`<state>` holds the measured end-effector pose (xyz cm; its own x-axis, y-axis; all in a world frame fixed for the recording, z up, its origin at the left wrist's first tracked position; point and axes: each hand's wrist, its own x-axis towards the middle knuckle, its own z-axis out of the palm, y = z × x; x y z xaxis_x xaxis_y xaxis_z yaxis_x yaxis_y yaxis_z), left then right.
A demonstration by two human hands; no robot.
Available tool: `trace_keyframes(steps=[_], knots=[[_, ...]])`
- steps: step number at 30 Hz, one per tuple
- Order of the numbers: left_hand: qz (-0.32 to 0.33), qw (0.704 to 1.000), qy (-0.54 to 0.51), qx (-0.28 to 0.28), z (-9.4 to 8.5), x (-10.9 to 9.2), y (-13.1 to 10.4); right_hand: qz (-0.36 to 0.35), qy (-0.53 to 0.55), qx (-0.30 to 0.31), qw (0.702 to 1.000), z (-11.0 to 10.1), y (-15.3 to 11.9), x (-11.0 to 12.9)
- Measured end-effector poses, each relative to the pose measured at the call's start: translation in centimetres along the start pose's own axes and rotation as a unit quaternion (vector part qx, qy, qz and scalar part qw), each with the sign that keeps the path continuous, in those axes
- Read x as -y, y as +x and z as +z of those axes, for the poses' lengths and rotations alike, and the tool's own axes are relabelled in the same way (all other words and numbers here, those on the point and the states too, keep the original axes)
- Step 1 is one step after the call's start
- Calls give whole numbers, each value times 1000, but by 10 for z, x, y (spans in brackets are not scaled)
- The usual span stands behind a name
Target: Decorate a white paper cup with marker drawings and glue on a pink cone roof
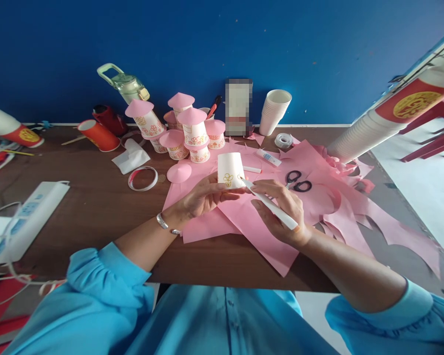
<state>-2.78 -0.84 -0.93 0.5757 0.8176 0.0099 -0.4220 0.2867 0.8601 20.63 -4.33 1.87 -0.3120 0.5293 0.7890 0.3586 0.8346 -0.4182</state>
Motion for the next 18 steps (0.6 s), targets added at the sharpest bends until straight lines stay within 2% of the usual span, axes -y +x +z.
trace_keyframes(steps=[10, 15, 18], knots=[[-22, 997, 79, 17, 7, -4, 2, 6, 21, 48, 999, 3, -4, 3], [27, 997, 62, 31, 0, 1, 0, -13, 36, 23, 999, -4, 1, 4], [17, 998, 53, 29, 0, 1, 0, 1, 33, 9, 999, -7, 5, 5]])
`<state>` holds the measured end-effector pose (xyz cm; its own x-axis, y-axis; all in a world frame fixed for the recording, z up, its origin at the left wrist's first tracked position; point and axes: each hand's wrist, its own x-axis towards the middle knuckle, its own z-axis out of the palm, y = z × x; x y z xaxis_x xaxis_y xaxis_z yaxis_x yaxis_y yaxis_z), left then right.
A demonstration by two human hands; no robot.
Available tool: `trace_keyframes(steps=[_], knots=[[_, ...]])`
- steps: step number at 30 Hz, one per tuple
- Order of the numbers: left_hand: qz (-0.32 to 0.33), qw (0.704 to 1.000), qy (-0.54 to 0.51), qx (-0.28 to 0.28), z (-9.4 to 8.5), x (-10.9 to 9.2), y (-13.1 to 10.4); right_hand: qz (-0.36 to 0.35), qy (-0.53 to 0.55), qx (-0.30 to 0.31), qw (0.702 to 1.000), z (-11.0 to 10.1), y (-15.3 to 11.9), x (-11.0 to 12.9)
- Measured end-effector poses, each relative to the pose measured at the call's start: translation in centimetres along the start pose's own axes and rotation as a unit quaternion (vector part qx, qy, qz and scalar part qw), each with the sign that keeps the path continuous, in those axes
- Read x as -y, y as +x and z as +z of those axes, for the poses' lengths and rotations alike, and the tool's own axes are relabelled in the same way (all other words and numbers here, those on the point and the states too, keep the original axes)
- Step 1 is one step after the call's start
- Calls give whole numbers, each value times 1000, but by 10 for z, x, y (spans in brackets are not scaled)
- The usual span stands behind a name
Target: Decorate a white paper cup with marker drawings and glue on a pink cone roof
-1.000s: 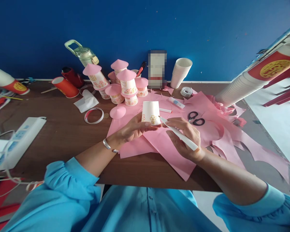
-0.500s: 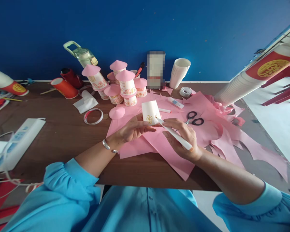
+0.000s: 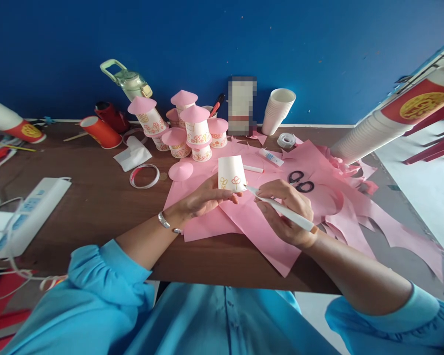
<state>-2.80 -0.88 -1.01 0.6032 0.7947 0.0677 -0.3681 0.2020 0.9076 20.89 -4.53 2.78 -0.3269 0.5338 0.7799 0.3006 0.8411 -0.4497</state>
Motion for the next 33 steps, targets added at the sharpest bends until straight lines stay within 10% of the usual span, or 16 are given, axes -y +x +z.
trace_keyframes(steps=[33], knots=[[2, 998, 68, -9, 12, -11, 1, 20, -26, 52, 998, 4, 0, 1]])
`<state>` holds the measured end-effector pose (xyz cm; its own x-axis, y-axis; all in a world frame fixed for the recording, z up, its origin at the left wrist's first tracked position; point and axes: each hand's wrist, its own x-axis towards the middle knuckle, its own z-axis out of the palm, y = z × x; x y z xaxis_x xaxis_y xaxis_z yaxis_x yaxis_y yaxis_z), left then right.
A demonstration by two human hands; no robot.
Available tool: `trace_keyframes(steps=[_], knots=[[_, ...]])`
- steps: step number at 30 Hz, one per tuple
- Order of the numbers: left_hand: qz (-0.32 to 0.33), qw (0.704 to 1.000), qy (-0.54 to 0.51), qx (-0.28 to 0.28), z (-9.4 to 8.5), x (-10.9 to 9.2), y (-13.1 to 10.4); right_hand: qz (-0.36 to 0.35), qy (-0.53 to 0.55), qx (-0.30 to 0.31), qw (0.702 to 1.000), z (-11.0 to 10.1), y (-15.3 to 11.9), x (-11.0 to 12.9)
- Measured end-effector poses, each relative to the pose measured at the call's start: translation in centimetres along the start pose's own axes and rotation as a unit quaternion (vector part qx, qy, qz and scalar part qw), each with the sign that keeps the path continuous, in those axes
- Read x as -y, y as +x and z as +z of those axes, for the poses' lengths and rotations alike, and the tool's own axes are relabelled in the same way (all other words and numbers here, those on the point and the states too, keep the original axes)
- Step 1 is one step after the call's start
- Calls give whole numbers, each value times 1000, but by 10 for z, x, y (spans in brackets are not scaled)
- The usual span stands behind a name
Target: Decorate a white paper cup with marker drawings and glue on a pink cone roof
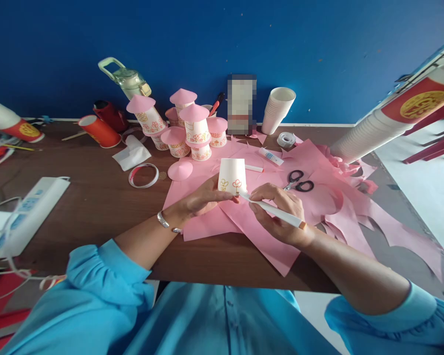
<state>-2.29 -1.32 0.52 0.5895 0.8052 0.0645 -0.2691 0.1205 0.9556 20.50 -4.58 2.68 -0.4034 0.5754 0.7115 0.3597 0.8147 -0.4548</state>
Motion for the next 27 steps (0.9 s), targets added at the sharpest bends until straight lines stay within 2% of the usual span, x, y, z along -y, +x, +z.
trace_keyframes(steps=[11, 19, 27], knots=[[6, 1000, -3, 20, -2, -1, 1, 5, -34, -36, 999, 2, 1, -1], [11, 1000, -16, 13, -3, 2, 1, 9, -36, -36, 999, 2, 1, 0], [-15, 1000, -4, -5, 5, -6, 2, 16, -37, -27, 999, 2, 0, 3]])
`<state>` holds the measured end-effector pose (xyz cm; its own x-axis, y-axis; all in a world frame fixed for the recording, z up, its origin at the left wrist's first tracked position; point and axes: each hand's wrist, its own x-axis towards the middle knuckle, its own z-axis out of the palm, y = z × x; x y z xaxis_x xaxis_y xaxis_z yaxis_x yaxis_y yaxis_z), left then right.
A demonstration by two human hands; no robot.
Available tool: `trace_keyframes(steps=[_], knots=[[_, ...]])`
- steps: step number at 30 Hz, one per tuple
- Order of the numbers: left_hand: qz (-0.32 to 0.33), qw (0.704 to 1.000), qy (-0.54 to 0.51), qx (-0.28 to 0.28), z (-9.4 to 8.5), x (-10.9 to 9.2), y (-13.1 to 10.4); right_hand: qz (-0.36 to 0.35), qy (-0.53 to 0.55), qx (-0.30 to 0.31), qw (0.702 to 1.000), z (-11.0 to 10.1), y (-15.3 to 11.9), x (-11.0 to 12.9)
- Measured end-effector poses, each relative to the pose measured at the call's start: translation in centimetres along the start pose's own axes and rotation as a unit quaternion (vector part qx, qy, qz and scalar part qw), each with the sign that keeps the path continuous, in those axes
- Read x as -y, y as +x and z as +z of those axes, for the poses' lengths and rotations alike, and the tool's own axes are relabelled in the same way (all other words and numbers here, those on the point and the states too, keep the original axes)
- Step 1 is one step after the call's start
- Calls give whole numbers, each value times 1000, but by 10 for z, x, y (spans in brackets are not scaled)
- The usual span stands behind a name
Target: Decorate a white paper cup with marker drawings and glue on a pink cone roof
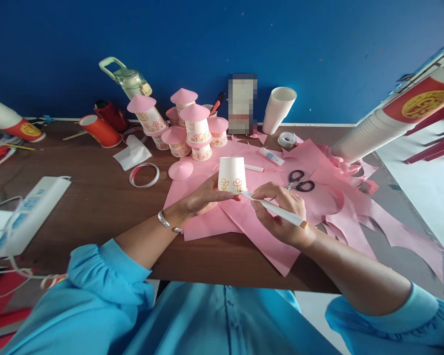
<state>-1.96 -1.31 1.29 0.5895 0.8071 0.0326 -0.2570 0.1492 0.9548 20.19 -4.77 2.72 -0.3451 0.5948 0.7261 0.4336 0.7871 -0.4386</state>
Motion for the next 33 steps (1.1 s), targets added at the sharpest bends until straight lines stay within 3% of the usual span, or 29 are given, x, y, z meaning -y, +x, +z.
trace_keyframes(steps=[15, 25, 33], knots=[[2, 1000, -4, 15, -11, 15, 1, 7, 31, 31, 999, -3, 3, 1], [-11, 1000, 9, 0, -6, 9, 1, 4, 25, 7, 1000, -3, 1, 3], [-4, 1000, -14, 10, -8, 13, 2, -10, 19, 22, 1000, -2, 2, 2]])
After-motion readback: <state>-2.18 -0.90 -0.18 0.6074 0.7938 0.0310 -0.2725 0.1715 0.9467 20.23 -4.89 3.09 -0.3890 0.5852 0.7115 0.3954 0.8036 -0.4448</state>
